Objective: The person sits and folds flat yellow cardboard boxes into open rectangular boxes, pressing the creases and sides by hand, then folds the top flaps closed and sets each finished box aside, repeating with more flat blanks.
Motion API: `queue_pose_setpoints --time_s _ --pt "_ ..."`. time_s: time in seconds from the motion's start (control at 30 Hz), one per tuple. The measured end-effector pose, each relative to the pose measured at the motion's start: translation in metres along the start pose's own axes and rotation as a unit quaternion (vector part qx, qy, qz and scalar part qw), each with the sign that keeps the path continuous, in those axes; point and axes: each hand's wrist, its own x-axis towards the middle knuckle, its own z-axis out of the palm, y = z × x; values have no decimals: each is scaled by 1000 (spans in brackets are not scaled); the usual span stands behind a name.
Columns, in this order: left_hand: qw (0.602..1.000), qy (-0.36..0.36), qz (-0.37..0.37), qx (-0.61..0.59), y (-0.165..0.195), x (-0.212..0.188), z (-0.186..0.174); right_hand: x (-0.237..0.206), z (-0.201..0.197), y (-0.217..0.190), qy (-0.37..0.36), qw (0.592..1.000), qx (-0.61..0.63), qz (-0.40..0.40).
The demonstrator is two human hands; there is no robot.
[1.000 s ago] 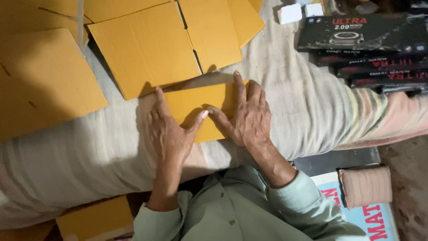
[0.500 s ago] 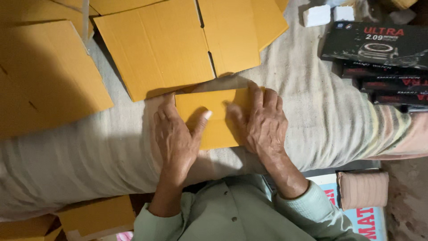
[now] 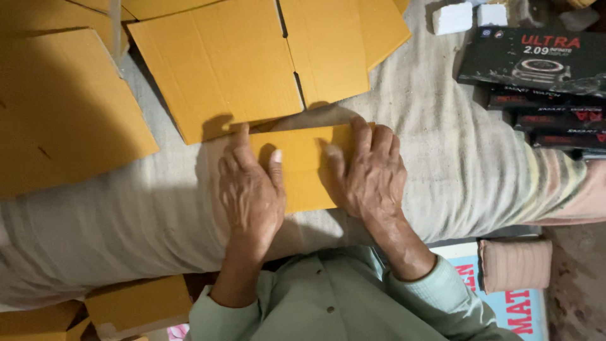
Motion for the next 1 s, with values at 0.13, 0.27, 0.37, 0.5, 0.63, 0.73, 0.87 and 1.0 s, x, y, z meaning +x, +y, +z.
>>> queue_pose_setpoints --time_s 0.13,0.27,0.37,0.5,0.63,0.73,0.87,1.0 --pt "984 83 112 109 23 6 0 4 -1 -3 -1 1000 7 -25" --pt "994 0 60 94 35 25 6 18 9 -2 -3 1000 -27 -7" --pt "991 -3 60 118 33 34 10 29 14 -1 17 998 -65 -14" --pt "987 -10 93 133 27 38 12 36 13 -5 34 990 -103 -94" --pt "982 12 177 58 18 37 11 39 9 -12 47 968 23 -244" --pt "983 -1 165 85 16 38 9 42 8 -12 -17 965 73 -251" --pt "986 -32 126 100 21 39 6 44 8 -8 -11 985 47 -164" --pt "991 -36 85 100 25 30 3 36 5 -7 -35 996 -53 -67"
